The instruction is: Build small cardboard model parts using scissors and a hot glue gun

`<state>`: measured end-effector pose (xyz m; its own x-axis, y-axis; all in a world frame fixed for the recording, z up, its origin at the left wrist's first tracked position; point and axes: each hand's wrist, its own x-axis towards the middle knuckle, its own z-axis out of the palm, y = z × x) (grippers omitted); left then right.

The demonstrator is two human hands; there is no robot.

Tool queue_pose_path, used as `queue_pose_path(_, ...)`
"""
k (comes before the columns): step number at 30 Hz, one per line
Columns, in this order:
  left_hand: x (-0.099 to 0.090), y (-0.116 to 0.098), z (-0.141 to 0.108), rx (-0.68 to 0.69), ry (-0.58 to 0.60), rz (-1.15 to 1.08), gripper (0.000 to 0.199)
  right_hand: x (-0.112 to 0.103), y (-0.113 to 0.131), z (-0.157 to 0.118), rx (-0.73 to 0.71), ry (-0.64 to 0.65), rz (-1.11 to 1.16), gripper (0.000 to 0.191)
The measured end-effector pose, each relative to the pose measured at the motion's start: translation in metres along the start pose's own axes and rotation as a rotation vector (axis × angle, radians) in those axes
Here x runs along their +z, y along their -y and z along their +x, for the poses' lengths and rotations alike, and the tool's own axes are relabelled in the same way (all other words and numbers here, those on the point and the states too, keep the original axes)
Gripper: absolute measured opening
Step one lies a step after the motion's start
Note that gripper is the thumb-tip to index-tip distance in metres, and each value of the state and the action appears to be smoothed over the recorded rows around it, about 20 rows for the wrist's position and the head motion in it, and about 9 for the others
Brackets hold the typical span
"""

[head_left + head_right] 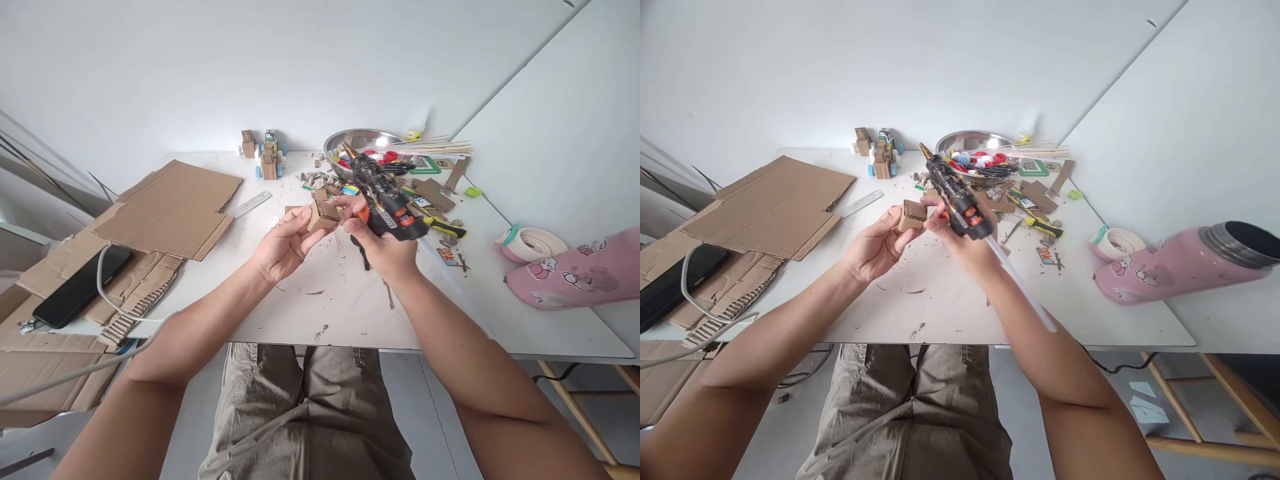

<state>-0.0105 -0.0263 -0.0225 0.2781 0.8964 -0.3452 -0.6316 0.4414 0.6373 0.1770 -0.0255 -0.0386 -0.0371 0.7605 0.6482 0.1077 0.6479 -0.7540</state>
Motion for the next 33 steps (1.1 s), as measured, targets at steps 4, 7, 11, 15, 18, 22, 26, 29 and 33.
queue_pose_path(4, 0.007, -0.009, -0.005, 0.033, -0.041, -0.079, 0.023, -0.006, 0.012, 0.004, 0.008, 0.076, 0.041, 0.065)
queue_pose_path(7, 0.012, -0.017, -0.007, 0.093, -0.092, -0.154, 0.033, -0.01, 0.016, 0.004, 0.074, 0.204, 0.093, 0.07)
queue_pose_path(11, 0.015, -0.023, -0.006, 0.138, -0.153, -0.215, 0.031, -0.01, 0.016, 0.001, 0.139, 0.299, 0.099, 0.07)
queue_pose_path(15, 0.014, -0.024, -0.004, 0.167, -0.173, -0.209, 0.03, -0.007, 0.015, 0.0, 0.191, 0.322, 0.093, 0.072)
queue_pose_path(18, 0.013, -0.024, -0.004, 0.186, -0.177, -0.183, 0.033, -0.006, 0.015, -0.001, 0.217, 0.307, 0.087, 0.072)
queue_pose_path(22, 0.012, -0.024, -0.003, 0.184, -0.166, -0.143, 0.033, -0.004, 0.015, -0.001, 0.222, 0.297, 0.101, 0.075)
queue_pose_path(26, 0.01, -0.022, -0.002, 0.181, -0.15, -0.108, 0.032, -0.003, 0.015, 0.0, 0.23, 0.307, 0.108, 0.075)
queue_pose_path(29, 0.009, -0.021, -0.002, 0.192, -0.148, -0.093, 0.032, -0.002, 0.016, 0.0, 0.248, 0.316, 0.109, 0.076)
queue_pose_path(33, 0.008, -0.022, -0.002, 0.202, -0.146, -0.093, 0.028, -0.001, 0.016, -0.001, 0.246, 0.334, 0.114, 0.076)
